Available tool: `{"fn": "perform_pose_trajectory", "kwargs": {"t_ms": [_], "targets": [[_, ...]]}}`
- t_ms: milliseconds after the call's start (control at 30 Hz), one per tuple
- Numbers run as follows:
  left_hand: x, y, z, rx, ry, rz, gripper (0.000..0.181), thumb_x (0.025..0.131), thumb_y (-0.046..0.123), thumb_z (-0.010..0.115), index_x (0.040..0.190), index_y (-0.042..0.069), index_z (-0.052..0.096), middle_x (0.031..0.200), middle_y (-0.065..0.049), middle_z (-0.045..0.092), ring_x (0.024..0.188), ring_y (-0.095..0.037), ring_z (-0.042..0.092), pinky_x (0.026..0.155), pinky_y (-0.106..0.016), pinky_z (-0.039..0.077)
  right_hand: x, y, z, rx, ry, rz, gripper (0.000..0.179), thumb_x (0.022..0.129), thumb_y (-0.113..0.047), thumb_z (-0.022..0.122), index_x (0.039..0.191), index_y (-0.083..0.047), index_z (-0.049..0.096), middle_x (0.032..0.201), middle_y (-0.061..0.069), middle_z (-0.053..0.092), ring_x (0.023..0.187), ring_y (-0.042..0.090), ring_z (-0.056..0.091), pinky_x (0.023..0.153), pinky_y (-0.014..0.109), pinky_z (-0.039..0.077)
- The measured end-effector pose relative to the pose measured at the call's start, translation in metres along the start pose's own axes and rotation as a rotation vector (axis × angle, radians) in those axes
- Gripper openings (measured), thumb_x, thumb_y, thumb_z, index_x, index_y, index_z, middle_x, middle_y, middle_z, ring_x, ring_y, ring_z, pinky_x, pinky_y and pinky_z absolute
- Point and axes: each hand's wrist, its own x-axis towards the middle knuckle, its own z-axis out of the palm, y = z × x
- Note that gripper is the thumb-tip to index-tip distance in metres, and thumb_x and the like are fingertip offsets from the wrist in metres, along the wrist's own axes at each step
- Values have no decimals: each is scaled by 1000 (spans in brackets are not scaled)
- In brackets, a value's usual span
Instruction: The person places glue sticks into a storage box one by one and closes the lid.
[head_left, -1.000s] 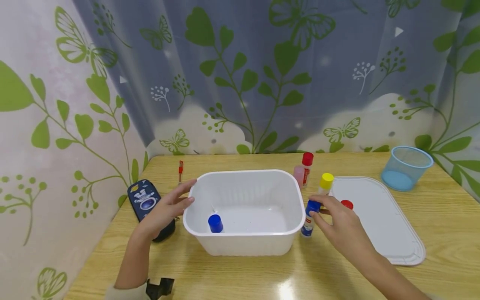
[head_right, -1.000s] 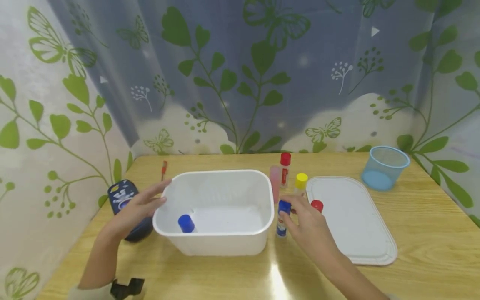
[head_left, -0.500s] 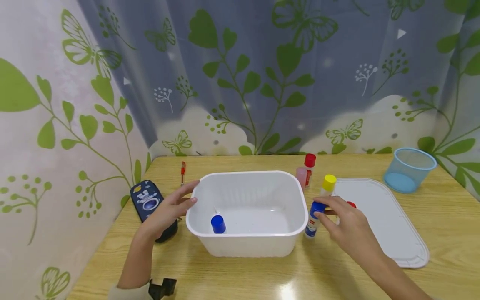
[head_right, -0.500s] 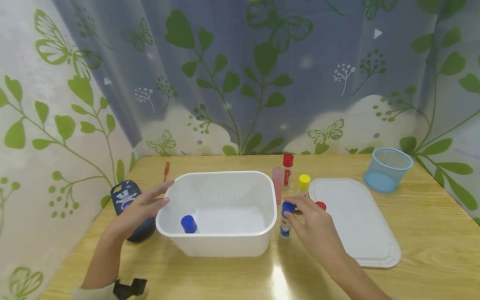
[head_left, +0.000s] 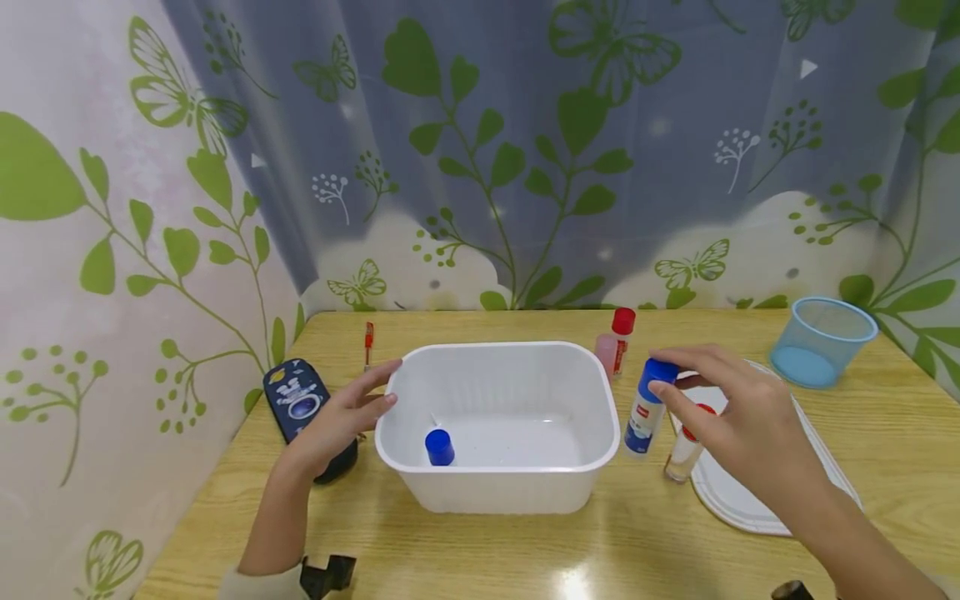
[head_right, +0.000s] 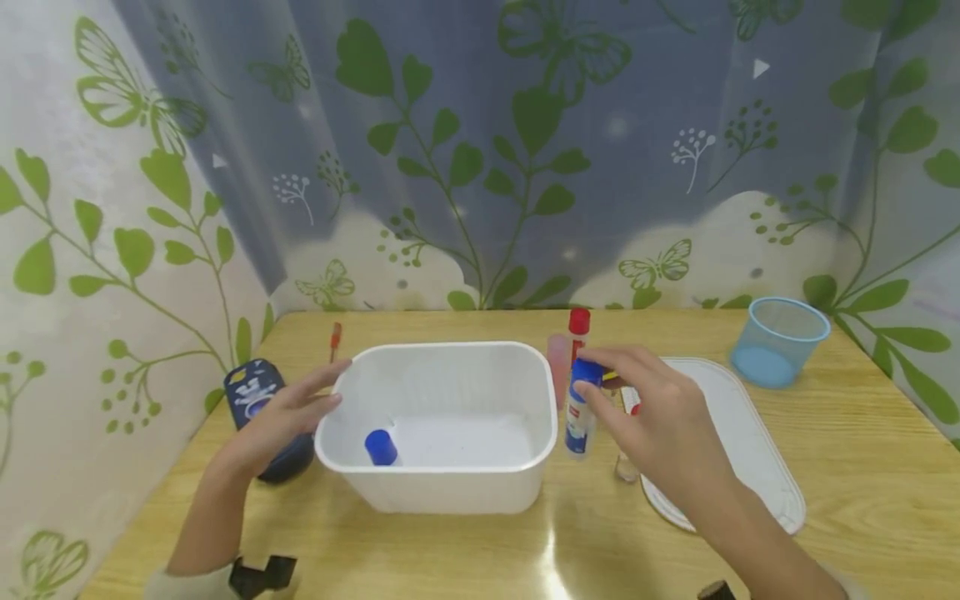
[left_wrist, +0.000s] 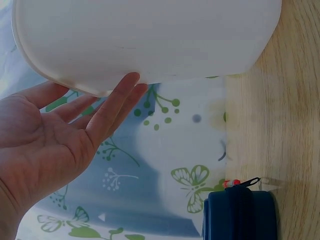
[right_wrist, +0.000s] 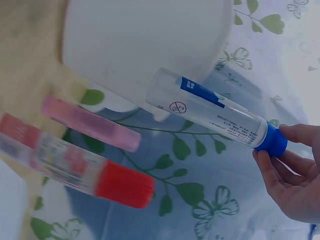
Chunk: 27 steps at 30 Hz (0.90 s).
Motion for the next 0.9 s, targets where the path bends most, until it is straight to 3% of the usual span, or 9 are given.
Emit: {"fn": "perform_pose_trajectory", "kwargs": {"t_ms": [167,367,633,900], "targets": [[-1,1,0,-3,2,0,56,96,27,50,145,11,27,145,-17,26,125,-39,34,95,-54,35,20,-8,-11,23,28,-75,38,67,8,76,102,-3,67,93,0,65,82,-4,57,63,9,45],[0,1,0,-10,8,-1,57,96,28,51,145,11,27,144,-17,26,125,-38,35,95,-53,36,43,-17,-14,69,50,-111,40,66,8,77,102,-4,68,95,0,65,82,-3,58,71,9,44],[1,0,0,-11,7,3,57,96,27,50,145,11,27,145,-16,26,124,-37,36,94,-51,38,61,-30,-1,182,-38,-25,31,76,1,73,106,-6,68,98,-2,64,80,4,61,64,14,48],[0,1,1,-21,9,2,56,96,26,51,145,10,27,145,-16,26,124,-37,36,94,-52,37,65,-36,26,267,-157,45,27,82,-9,70,109,-8,67,101,-2,62,81,10,62,63,19,49]]}}
